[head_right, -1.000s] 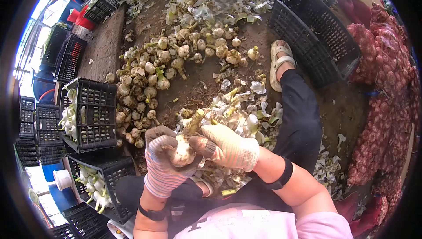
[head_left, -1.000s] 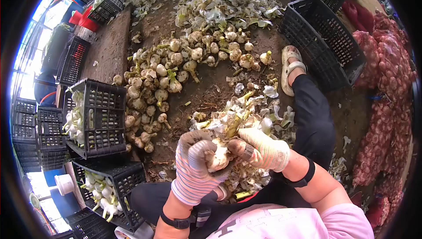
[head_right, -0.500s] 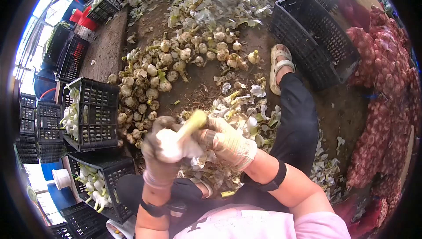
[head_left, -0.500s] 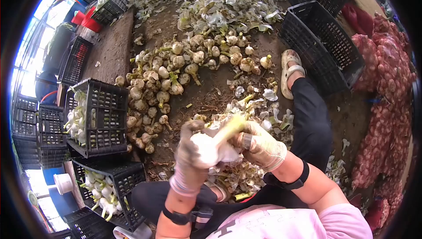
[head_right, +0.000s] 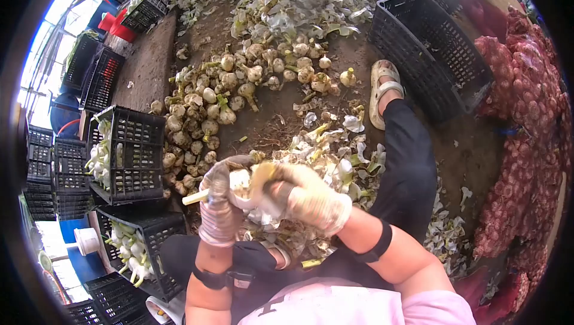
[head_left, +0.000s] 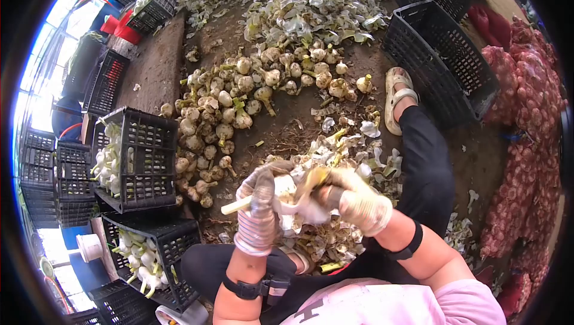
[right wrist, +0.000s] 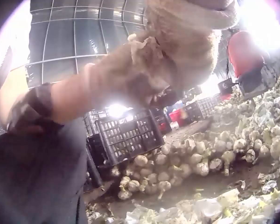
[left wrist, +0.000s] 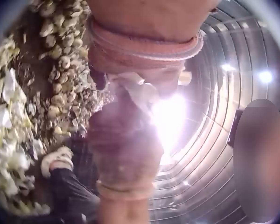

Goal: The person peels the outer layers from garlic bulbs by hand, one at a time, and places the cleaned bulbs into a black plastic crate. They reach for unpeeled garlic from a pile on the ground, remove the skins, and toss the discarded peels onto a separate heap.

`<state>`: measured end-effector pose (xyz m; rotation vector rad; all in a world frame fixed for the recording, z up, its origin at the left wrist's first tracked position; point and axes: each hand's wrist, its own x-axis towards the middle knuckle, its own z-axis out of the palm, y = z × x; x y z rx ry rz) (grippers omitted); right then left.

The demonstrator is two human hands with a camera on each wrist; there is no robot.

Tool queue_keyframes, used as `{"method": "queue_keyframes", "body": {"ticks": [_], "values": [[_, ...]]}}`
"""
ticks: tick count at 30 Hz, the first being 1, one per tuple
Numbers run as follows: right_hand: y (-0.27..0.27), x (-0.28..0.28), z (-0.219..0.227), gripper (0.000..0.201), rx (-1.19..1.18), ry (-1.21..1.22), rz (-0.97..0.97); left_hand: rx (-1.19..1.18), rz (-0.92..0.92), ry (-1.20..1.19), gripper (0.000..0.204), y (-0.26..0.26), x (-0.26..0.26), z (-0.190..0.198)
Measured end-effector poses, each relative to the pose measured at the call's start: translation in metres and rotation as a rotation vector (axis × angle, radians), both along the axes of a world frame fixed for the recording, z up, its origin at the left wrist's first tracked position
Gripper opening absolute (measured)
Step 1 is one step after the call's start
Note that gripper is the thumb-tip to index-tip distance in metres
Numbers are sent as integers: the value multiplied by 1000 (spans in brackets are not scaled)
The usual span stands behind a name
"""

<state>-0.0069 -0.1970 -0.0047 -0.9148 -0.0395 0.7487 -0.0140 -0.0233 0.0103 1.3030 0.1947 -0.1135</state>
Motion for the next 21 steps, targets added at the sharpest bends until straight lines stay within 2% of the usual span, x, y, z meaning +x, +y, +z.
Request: {"method": "queue_keyframes", "body": {"ticks": [1, 2, 3, 5, 6, 7, 8, 9, 11, 12, 13, 15, 17, 18, 19, 21], "values": [[-3, 3, -4, 41, -5, -8, -92, -21, -125, -27, 52, 5, 0, 1], [-8, 5, -5, 43, -42, -8, -134, -65, -163, 11, 50, 8, -1, 1], [-13, 7, -24, 37, -106, -58, -134, -111, -200, 51, 48, 9, -3, 3], [-23, 18, -31, 30, 49, 23, -436, -211, -256, -80, 55, 13, -4, 11], [-31, 24, -31, 30, -44, -11, -385, -231, -172, -77, 62, 14, -8, 15], [-36, 27, -27, 30, -136, -46, -330, -387, -271, 47, 66, 27, -5, 18], [-35, 25, -19, 33, -386, -139, -214, -336, -180, -35, 70, 22, -5, 20], [-34, 27, -20, 34, -635, -291, 1, -283, -80, -119, 75, 14, -3, 28], [-23, 23, -11, 41, -921, -503, 390, -198, -32, -156, 77, 25, 1, 12], [-21, 12, -15, 53, -1060, -889, 318, -178, -21, -182, 77, 27, 2, 10], [-18, 9, -19, 68, -994, -968, 259, -159, -14, -205, 77, 29, 2, 9], [-17, 14, -18, 73, -722, -981, 66, -70, -124, -202, 66, 29, -3, 16], [-13, 17, -1, 73, -255, -189, 177, 127, -239, -295, 62, 28, -5, 7], [-4, 19, -10, 62, -160, -321, 80, 237, -313, -315, 62, 28, -5, 8], [-1, 16, -12, 57, -39, -223, 92, 349, -387, -334, 62, 28, -6, 9], [-4, 16, -3, 54, -57, -79, 313, 471, -466, -467, 63, 26, -1, 7]]}}
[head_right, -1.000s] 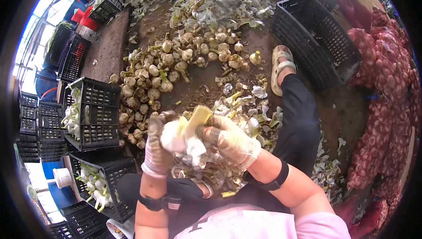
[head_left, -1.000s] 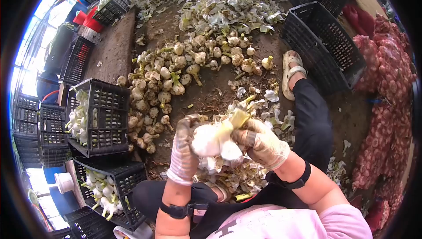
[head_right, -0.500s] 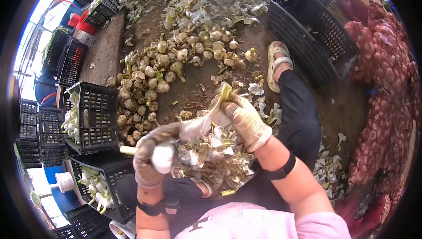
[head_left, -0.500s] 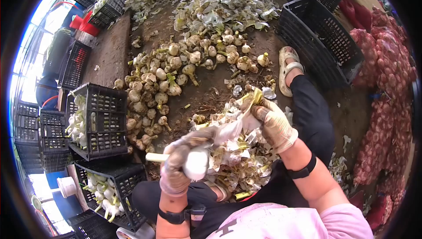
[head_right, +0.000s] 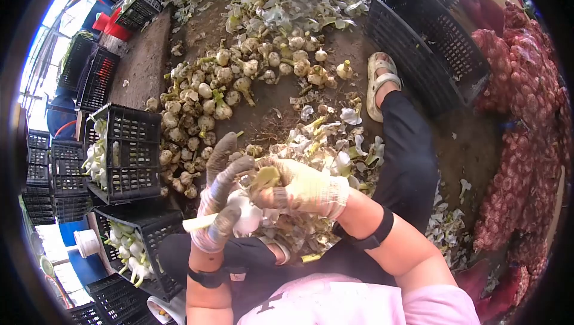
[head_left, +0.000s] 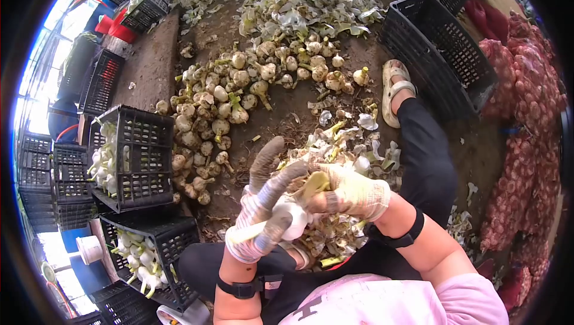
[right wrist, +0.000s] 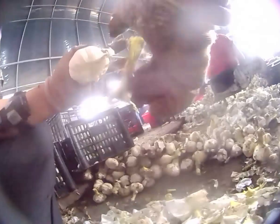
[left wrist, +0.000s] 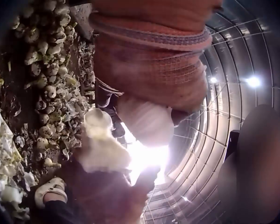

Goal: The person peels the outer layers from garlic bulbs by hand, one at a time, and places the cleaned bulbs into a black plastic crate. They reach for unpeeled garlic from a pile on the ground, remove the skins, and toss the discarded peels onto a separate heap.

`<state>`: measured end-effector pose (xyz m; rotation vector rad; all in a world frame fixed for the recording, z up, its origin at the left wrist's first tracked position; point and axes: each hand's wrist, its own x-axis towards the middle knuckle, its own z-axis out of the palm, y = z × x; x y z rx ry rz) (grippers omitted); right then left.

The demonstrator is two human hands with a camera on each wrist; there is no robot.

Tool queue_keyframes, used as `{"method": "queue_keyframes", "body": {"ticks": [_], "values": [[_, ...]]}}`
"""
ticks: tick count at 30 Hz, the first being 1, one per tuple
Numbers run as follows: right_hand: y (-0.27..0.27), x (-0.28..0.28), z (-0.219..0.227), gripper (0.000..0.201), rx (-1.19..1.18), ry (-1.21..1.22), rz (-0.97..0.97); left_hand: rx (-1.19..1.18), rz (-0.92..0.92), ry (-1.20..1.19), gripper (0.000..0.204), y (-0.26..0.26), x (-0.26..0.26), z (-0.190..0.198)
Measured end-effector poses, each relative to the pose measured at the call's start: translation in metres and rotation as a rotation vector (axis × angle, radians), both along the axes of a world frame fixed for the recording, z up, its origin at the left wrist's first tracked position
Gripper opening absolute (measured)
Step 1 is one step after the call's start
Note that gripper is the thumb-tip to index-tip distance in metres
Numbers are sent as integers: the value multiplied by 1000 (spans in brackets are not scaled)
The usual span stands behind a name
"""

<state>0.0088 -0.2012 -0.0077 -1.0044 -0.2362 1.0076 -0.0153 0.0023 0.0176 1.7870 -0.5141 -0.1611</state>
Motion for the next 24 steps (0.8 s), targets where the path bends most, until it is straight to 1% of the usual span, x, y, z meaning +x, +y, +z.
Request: {"method": "queue_keyframes", "body": {"ticks": [1, 2, 4, 5, 6, 8, 9, 10, 12, 13, 14, 16, 17, 18, 20, 21, 22, 24], "values": [[5, -4, -12, 50, 36, 27, -65, 58, 15, -59, 65, -2, 1, 1], [8, -8, -11, 50, 37, 29, -66, 59, 14, -57, 65, -4, 0, 1], [12, -12, -5, 49, 331, 11, -305, 130, 276, -172, 68, -6, -1, 1], [9, -11, -3, 48, 147, -6, -288, 235, 384, -317, 70, 2, 4, -12], [11, -11, -5, 48, 147, -7, -289, 361, 515, -191, 75, 0, -2, -8], [21, -13, -19, 45, 71, -215, -475, 187, 388, 281, 77, 17, -5, -17], [28, -10, -22, 34, 176, -259, -558, -21, 383, 469, 76, 6, -6, -1], [25, -10, -20, 34, 175, -255, -558, -20, 383, 472, 76, 6, -6, -2], [15, -7, -8, 24, 161, -117, -453, -403, 286, 694, 70, 6, -7, -3], [19, -8, -7, 22, 329, 127, -477, -404, 286, 695, 70, 5, -8, -3], [23, -7, 1, 27, 445, 237, -545, -519, 258, 657, 64, 3, -9, -3], [21, 1, -3, 48, 531, 362, -597, -745, 197, 572, 57, 1, -12, -1], [17, 3, 2, 51, 547, 379, -617, -815, 156, 603, 54, 8, -13, -4], [13, 7, -1, 50, 504, 332, -567, -811, 160, 599, 54, 7, -12, -2], [12, 5, -8, 52, 86, 28, -598, -980, 292, 665, 50, 4, -9, 2], [13, -4, -5, 57, 100, -101, -600, -1085, 272, 679, 49, 5, -7, 2], [18, -7, -11, 69, 294, 203, -479, -1130, 319, 699, 47, 11, -10, -5], [29, -15, -6, 67, -33, -624, -612, -1100, 461, 806, 45, 13, -10, -8]]}}
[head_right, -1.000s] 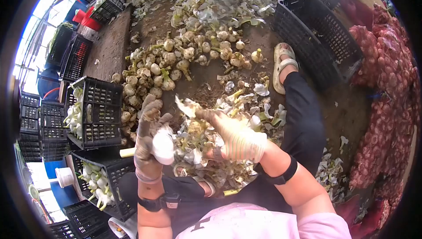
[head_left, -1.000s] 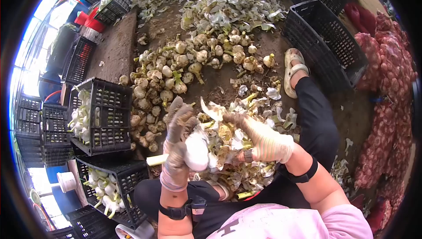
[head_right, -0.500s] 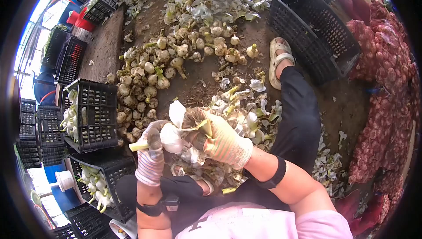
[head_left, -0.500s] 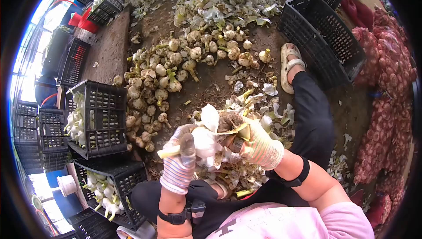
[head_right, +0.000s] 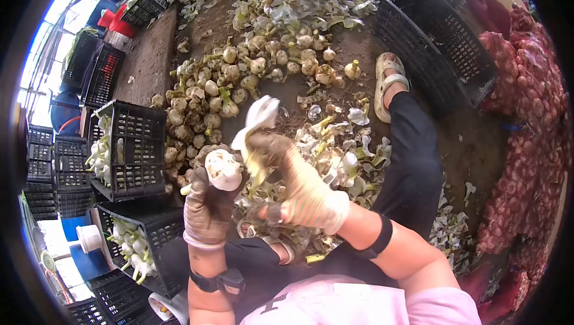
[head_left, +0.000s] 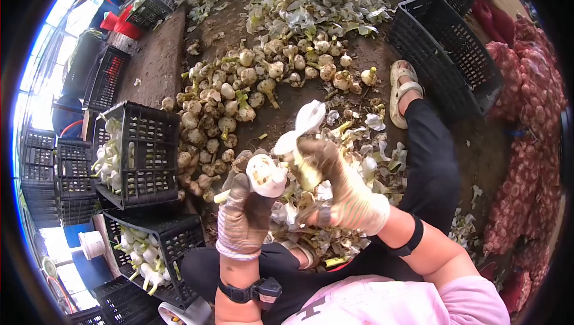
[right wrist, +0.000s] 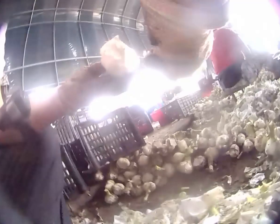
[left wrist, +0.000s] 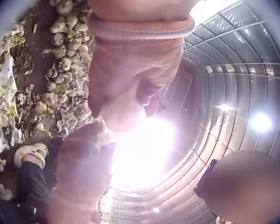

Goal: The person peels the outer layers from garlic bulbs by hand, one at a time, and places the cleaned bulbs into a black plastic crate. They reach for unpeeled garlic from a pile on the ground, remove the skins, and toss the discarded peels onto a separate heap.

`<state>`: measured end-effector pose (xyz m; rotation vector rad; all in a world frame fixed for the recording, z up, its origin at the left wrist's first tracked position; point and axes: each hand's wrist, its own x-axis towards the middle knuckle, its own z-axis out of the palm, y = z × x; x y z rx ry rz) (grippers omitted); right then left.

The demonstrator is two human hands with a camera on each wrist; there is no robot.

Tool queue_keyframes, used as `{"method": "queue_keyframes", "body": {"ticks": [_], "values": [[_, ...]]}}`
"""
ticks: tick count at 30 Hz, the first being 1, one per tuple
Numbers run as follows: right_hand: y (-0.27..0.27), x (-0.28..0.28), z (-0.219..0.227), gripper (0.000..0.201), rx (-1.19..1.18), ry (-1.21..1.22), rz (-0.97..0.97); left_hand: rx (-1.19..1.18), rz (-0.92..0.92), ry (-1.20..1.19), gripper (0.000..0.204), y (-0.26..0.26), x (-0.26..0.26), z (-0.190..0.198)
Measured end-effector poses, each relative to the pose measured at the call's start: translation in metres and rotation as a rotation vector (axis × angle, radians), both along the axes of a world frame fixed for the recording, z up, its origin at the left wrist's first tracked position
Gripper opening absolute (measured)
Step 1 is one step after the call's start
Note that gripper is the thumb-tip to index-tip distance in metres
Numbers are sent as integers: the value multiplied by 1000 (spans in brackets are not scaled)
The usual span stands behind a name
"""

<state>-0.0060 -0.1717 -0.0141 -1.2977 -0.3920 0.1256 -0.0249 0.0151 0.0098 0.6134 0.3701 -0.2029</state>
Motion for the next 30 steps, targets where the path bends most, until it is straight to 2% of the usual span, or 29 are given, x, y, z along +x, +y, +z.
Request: {"method": "queue_keyframes", "body": {"ticks": [1, 2, 3, 4, 5, 6, 7, 8, 10, 11, 12, 14, 15, 16, 17, 18, 20, 21, 22, 24, 25, 26, 28, 29, 30], "values": [[-1, 1, 1, 69, -210, -164, -1, 50, 9, -29, 45, -2, -4, -3], [2, 2, -7, 62, -384, -370, -35, 100, 16, -57, 45, -6, -7, -6], [6, 0, -12, 57, -216, -137, 50, 235, -66, -83, 46, -10, -7, 0], [8, -3, -14, 51, -48, 94, 134, 264, 19, -66, 46, -13, -10, -1], [7, -2, -13, 51, -49, 92, 136, 192, -49, -130, 46, -9, -10, 0], [4, 0, -10, 48, -181, 46, 96, 120, -116, -195, 46, -5, -10, 1], [3, 2, -6, 46, -313, 0, 53, 119, -113, -197, 46, -5, -12, 0], [5, 3, -4, 46, -314, -2, 54, 122, -86, -215, 46, -5, -14, -2], [13, 3, 2, 48, 416, 565, 32, 128, -57, -232, 47, -3, -17, -4], [10, 6, 11, 57, 346, 648, 66, 64, -42, -166, 47, -1, -18, -4], [11, 5, 5, 57, 346, 647, 72, 0, -26, -101, 47, 1, -19, -4], [16, 2, -15, 65, -15, 101, 84, -4, 30, -91, 47, 2, -21, -7], [18, 1, -17, 67, 59, 160, 85, -31, 28, -86, 45, 3, -21, -6], [11, 3, 18, 62, -473, -213, 21, -58, 26, -80, 44, 3, -22, -6], [15, 1, 14, 55, -401, -231, -24, -59, 27, -80, 44, 3, -23, -7], [19, -1, 8, 48, -328, -248, -70, 40, 34, -70, 43, 0, -22, -8], [21, -2, -2, 41, -392, -277, -29, 241, 48, -49, 40, -3, -22, -9], [21, -2, -3, 34, -457, -308, 14, 144, 64, -45, 40, -3, -22, -7], [21, -3, -1, 34, -457, -310, 14, 144, 65, -46, 40, -2, -21, -5], [19, -6, 8, 24, -36, 415, 153, 132, 10, -263, 39, 1, -20, -3], [21, -2, -1, 24, 176, 381, 155, 153, 1, -275, 36, 5, -22, -3], [21, -1, 1, 24, 176, 381, 155, 153, 1, -275, 36, 7, -23, -5], [21, 2, 6, 25, 637, 788, 156, 89, -32, -452, 33, 12, -27, -13], [16, 6, -3, 24, 652, 724, 228, 76, -41, -432, 33, 17, -33, -19], [16, 6, 8, 34, 608, 807, 83, 80, -39, -433, 33, 19, -32, -16]]}}
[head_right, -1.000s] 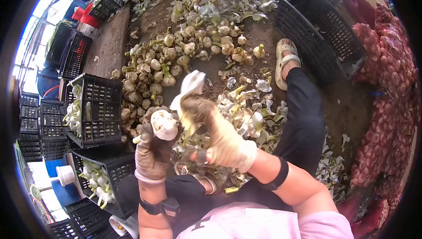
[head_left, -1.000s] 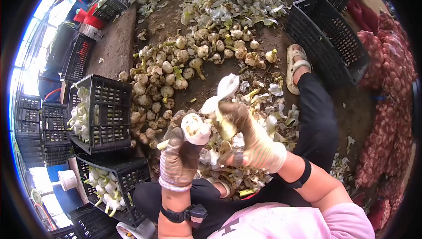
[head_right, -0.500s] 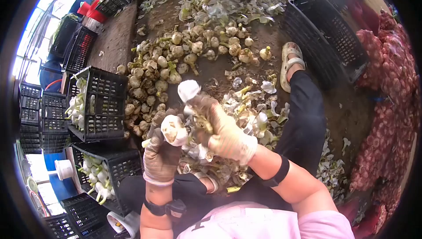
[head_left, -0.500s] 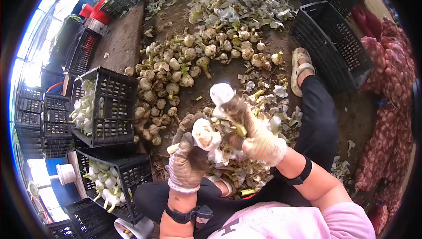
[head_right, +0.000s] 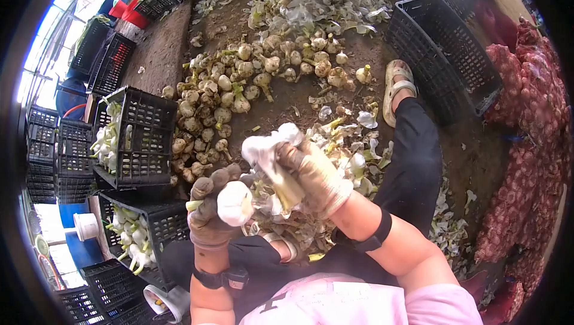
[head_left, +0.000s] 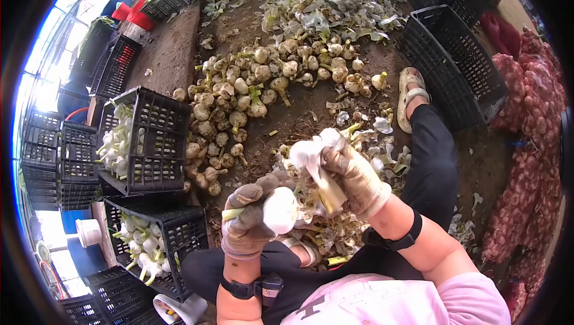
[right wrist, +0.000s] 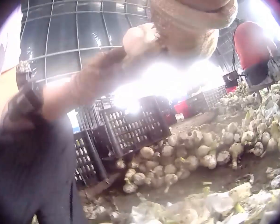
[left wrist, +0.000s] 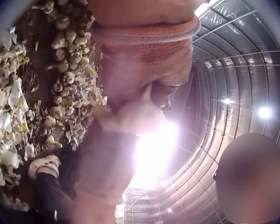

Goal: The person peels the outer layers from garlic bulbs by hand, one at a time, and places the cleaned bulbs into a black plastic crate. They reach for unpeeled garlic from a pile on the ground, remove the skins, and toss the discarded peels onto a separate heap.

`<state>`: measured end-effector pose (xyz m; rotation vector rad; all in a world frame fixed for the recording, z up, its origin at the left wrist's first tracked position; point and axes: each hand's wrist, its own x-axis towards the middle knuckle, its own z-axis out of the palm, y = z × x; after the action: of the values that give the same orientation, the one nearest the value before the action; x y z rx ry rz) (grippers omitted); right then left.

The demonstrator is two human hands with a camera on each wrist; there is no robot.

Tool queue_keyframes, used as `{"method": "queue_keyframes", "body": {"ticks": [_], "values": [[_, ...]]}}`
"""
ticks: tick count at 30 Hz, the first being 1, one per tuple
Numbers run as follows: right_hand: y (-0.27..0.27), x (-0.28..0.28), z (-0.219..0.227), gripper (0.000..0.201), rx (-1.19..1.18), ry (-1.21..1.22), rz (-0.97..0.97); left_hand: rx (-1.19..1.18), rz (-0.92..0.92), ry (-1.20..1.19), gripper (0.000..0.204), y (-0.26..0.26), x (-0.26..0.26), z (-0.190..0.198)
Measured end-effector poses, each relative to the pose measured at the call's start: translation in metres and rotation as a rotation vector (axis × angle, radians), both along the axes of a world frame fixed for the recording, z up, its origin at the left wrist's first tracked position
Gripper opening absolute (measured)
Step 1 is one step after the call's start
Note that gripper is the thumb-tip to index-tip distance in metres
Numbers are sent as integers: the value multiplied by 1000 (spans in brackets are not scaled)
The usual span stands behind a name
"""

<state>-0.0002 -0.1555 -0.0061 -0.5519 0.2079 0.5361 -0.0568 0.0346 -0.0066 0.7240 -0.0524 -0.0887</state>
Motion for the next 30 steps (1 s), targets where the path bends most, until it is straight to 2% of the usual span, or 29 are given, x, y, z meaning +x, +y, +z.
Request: {"method": "queue_keyframes", "body": {"ticks": [2, 3, 4, 6, 7, 8, 9, 10, 12, 13, 14, 16, 17, 18, 20, 21, 22, 24, 25, 26, 28, 29, 30], "values": [[1, 7, -11, 33, -169, -92, 27, 9, 43, -76, 34, 8, 4, 9], [0, 8, -52, 36, -86, -22, 9, 97, 113, -118, 36, 17, 8, 13], [1, 4, -48, 35, -643, -630, -40, 288, 277, -46, 39, 25, 2, 29], [-6, 0, -34, 27, -1216, -1055, 299, 523, 567, 44, 34, 61, -3, 49], [-4, -1, -31, 27, -1204, -1060, 302, 833, 762, 77, 33, 93, -12, 51], [-1, -3, -30, 23, -1368, -1125, 685, 1146, 953, 115, 32, 130, -27, 50], [2, -5, -31, 21, -1508, -1167, 1086, 993, 1063, 221, 31, 170, -47, 50], [3, -10, -34, 21, -1496, -1175, 1091, 833, 1167, 322, 31, 203, -64, 51], [5, -17, -38, 35, -1678, -1291, 1305, 1392, 1577, 302, 32, 224, -70, 56], [4, -14, -32, 43, -1645, -1318, 1284, 2038, 1662, 382, 28, 222, -71, 61], [5, -12, -29, 43, -1639, -1321, 1289, 2042, 1661, 388, 28, 216, -62, 56], [4, -6, -28, 41, -1573, -1328, 951, 1886, 1152, -33, 26, 198, -34, 40], [1, -5, -36, 35, -1443, -1362, 693, 1921, 870, 58, 26, 176, -11, 30], [1, -3, -37, 35, -1441, -1366, 701, 1929, 586, 138, 25, 157, 16, 20], [1, 0, -32, 36, -1319, -1010, 545, 2006, 41, 377, 33, 163, 58, -37], [2, 2, -26, 39, -1430, -921, 570, 2127, -116, 474, 40, 178, 68, -77], [2, 3, -22, 39, -1441, -913, 567, 2238, -284, 568, 47, 193, 80, -117], [-2, 5, -20, 47, -1382, -998, 490, 2327, -360, 710, 65, 208, 86, -172], [-2, 4, -22, 50, -1313, -958, 482, 2269, -453, 842, 74, 212, 87, -187], [-3, 7, -27, 48, -1212, -1056, 476, 2304, -425, 887, 77, 214, 84, -203], [-6, 12, -22, 40, -1280, -1060, 826, 2302, -295, 971, 76, 197, 91, -197], [-5, 13, -21, 36, -1233, -1093, 774, 2280, -163, 961, 74, 203, 89, -209], [-3, 14, -21, 36, -1238, -1084, 777, 2277, -173, 957, 74, 200, 93, -208]]}}
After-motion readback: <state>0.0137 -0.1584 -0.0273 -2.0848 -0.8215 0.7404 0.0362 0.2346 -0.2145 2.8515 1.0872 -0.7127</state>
